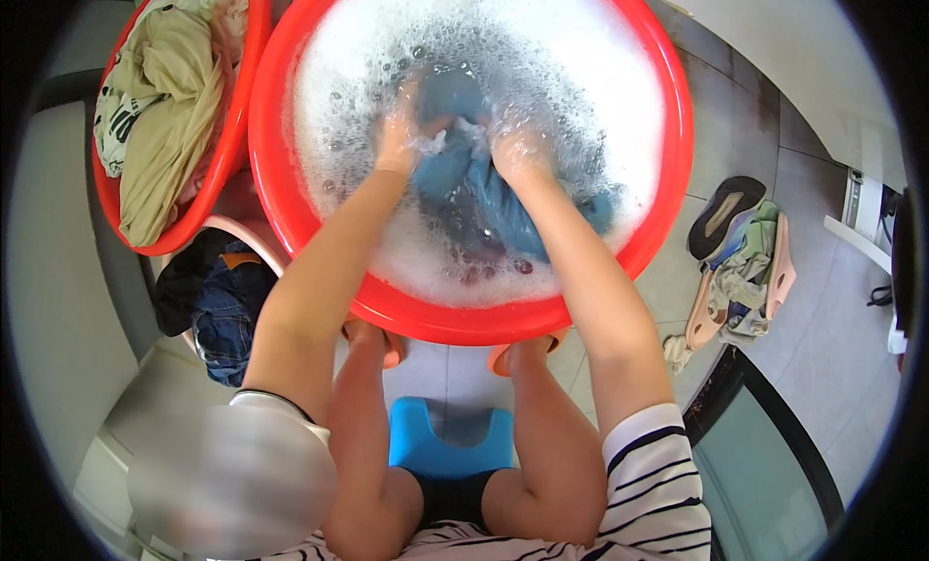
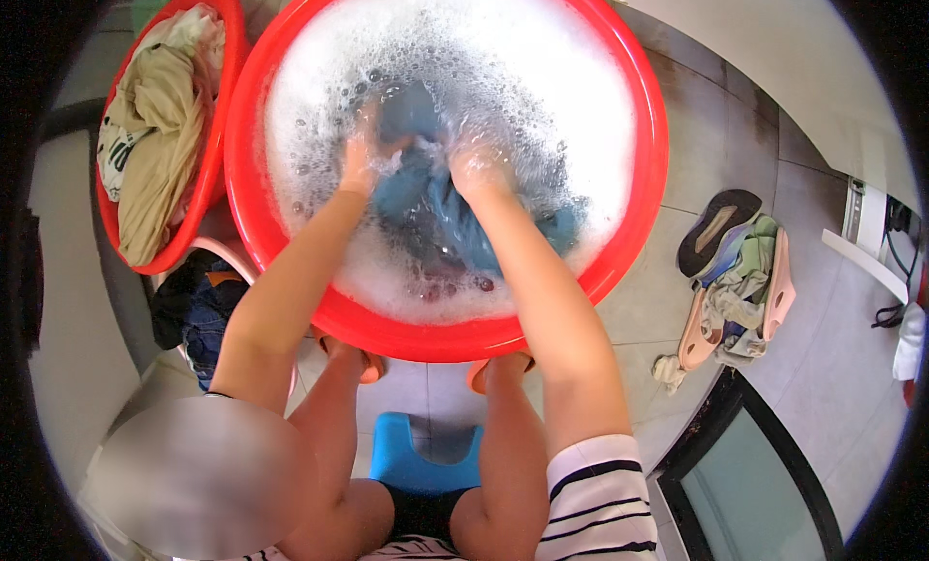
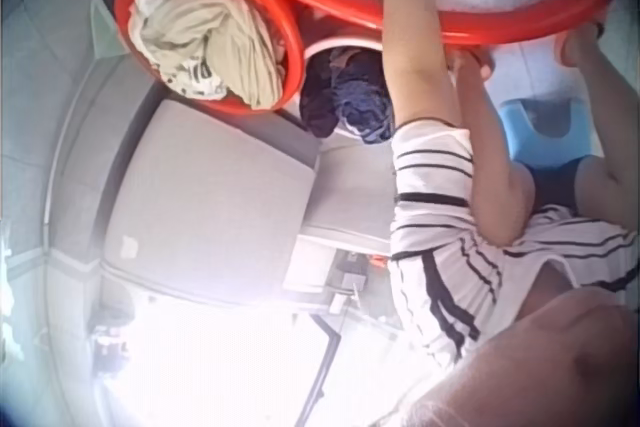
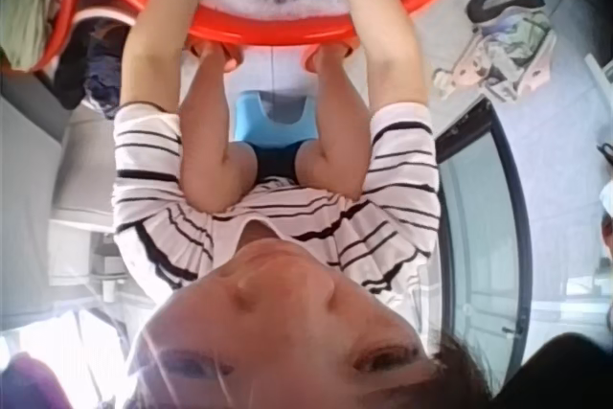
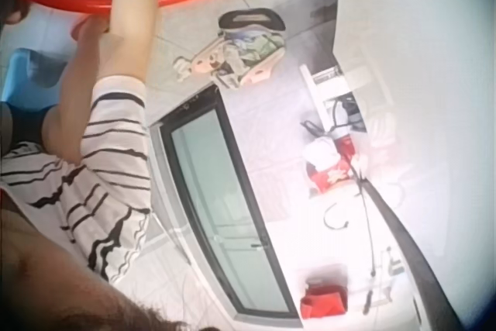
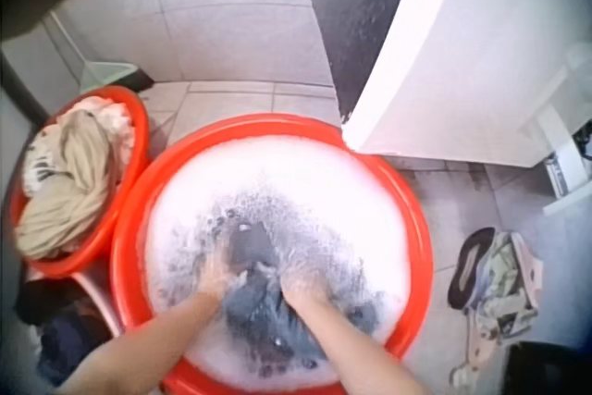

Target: The person washes a pair of blue jeans by hand in a red basin filled with soapy water, scrubbing and rinsing the fabric. After wringing out the jeans and placing them in a separate container, the person pours out the soapy water and refills the basin with fresh water from a shower hose to prepare for the next load.

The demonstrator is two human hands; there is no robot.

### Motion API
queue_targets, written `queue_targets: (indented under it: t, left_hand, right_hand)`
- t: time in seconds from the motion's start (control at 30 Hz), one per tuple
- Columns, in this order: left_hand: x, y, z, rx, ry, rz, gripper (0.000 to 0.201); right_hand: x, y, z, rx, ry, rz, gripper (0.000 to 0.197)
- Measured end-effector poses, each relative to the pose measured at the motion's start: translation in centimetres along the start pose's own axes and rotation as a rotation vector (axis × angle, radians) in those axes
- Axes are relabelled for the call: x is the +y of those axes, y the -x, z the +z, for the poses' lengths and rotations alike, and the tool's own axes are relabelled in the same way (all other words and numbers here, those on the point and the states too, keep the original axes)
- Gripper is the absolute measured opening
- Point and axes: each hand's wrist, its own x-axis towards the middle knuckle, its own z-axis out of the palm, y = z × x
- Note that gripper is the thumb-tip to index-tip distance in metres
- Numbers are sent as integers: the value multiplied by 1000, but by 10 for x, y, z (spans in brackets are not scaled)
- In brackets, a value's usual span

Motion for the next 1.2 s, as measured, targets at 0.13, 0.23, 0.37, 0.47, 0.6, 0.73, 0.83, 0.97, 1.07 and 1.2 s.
queue_targets:
  t: [0.13,0.23,0.37,0.47,0.6,0.73,0.83,0.97,1.07,1.2]
  left_hand:
    - [17,7,22,-7,953,-684,48]
    - [116,5,-10,-89,552,-402,39]
    - [117,4,-25,-86,177,7,34]
    - [100,-14,-30,-147,142,-89,32]
    - [90,-26,-47,-199,-202,-40,32]
    - [87,-7,-75,-188,-162,92,22]
    - [105,16,-83,-489,-261,301,32]
    - [81,16,-60,-632,-396,105,37]
    - [47,14,-37,-738,-557,40,41]
    - [-10,15,5,-651,-785,-91,55]
  right_hand:
    - [-8,-14,17,398,-546,166,40]
    - [4,-18,-1,118,-1568,134,35]
    - [-49,14,-31,261,-1332,345,25]
    - [-55,27,-44,264,-1040,199,28]
    - [-35,43,-56,156,-500,47,34]
    - [-9,63,-72,267,-263,-175,38]
    - [-4,87,-56,184,49,-259,59]
    - [-1,83,-20,133,329,-178,70]
    - [-9,56,-10,-97,354,-7,64]
    - [-27,16,-19,-249,26,164,61]
